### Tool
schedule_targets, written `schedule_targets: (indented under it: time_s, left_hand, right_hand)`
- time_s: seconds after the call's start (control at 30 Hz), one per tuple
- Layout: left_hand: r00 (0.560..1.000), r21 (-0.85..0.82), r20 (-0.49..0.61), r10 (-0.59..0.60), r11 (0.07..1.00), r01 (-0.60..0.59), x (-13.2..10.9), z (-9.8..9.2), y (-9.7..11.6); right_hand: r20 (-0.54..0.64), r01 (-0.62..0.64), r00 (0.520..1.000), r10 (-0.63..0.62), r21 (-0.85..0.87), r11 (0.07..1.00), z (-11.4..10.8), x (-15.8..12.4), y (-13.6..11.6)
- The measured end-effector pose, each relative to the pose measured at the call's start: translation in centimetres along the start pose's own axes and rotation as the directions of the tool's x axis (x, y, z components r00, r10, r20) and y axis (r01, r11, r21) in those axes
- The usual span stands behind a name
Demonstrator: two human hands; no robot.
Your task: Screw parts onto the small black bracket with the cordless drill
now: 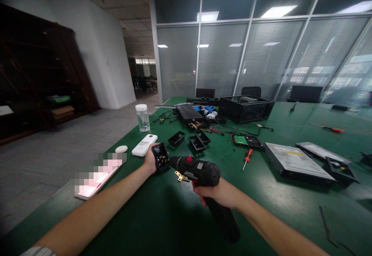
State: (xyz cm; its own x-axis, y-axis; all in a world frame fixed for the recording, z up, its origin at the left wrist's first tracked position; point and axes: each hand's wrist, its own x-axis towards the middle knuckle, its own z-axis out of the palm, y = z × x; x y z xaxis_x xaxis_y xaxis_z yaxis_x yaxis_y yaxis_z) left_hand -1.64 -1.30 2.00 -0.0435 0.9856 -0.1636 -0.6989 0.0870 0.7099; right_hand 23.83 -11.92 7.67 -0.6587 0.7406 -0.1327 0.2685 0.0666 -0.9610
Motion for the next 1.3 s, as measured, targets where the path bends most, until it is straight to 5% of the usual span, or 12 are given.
schedule_targets:
  time_s: [1.3]
  left_hand:
    - [1.0,-0.017,-0.002,-0.024,1.0,0.024,0.2,-0.1,-0.1]
  right_hand:
    - [-0.007,0.015,1.0,-0.015,-0.013,1.0,0.3,-0.2,-1.0]
